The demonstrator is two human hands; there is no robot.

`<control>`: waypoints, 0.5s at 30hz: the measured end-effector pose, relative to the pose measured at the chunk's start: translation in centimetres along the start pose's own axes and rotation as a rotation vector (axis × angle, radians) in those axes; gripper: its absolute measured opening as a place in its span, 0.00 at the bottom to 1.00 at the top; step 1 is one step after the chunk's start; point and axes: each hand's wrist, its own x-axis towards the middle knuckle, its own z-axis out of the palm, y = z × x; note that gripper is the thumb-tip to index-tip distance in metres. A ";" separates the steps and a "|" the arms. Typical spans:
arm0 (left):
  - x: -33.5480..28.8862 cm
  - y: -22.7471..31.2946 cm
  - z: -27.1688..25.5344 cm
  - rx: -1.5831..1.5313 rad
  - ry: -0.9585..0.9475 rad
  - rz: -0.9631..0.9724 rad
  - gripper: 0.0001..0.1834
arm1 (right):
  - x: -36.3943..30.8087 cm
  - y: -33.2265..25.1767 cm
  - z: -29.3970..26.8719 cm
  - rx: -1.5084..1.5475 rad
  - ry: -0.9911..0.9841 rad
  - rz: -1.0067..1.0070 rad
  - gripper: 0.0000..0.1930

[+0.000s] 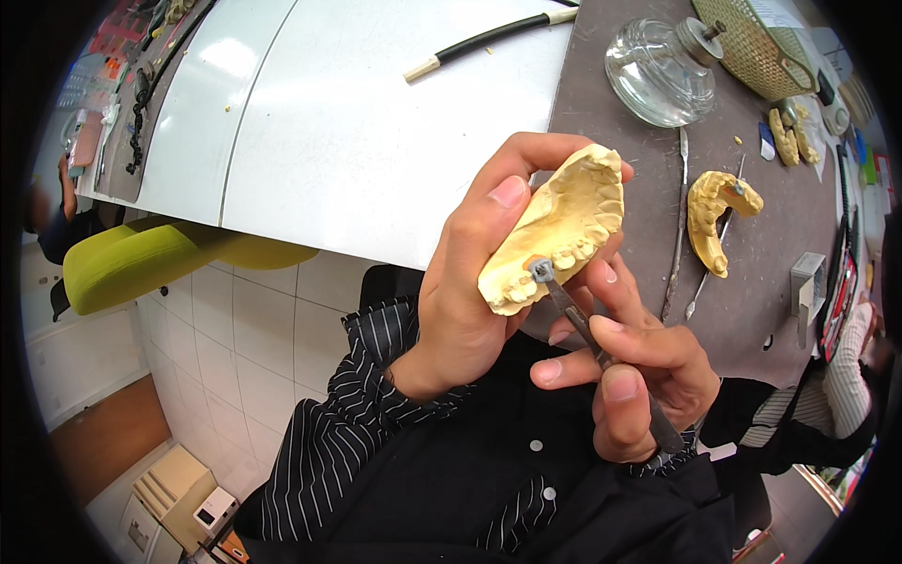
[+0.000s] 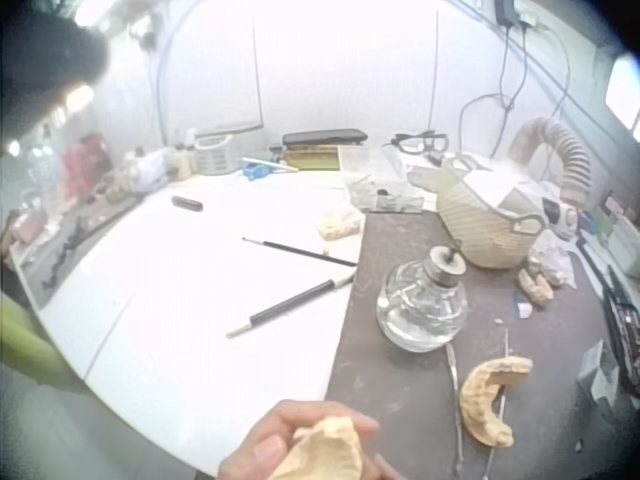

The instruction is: The person holds a yellow dental mold and uses a metal tool to scrape and adjust a small blue component embedded in it. They repeatedly scrape the component, occasionally dip the tool into a glass jar of liquid, and rotate the mold to access different angles. A second mold rests on the table nearby.

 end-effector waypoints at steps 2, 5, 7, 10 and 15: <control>0.1 0.0 0.0 -0.010 -0.020 -0.002 0.25 | 0.0 -0.3 0.2 0.032 0.015 0.037 0.11; 0.1 -0.2 -0.2 -0.014 -0.016 0.002 0.25 | 0.0 -0.4 0.2 0.048 0.012 0.059 0.11; 0.0 -0.1 0.0 -0.010 0.000 0.000 0.25 | 0.0 -0.4 0.1 0.021 0.001 0.050 0.11; 0.1 -0.2 0.1 -0.018 0.014 0.001 0.25 | 0.1 -0.4 0.0 0.004 0.002 0.061 0.11; 0.0 0.0 0.0 -0.034 -0.017 -0.017 0.25 | 0.2 -0.4 0.1 0.074 0.029 0.069 0.11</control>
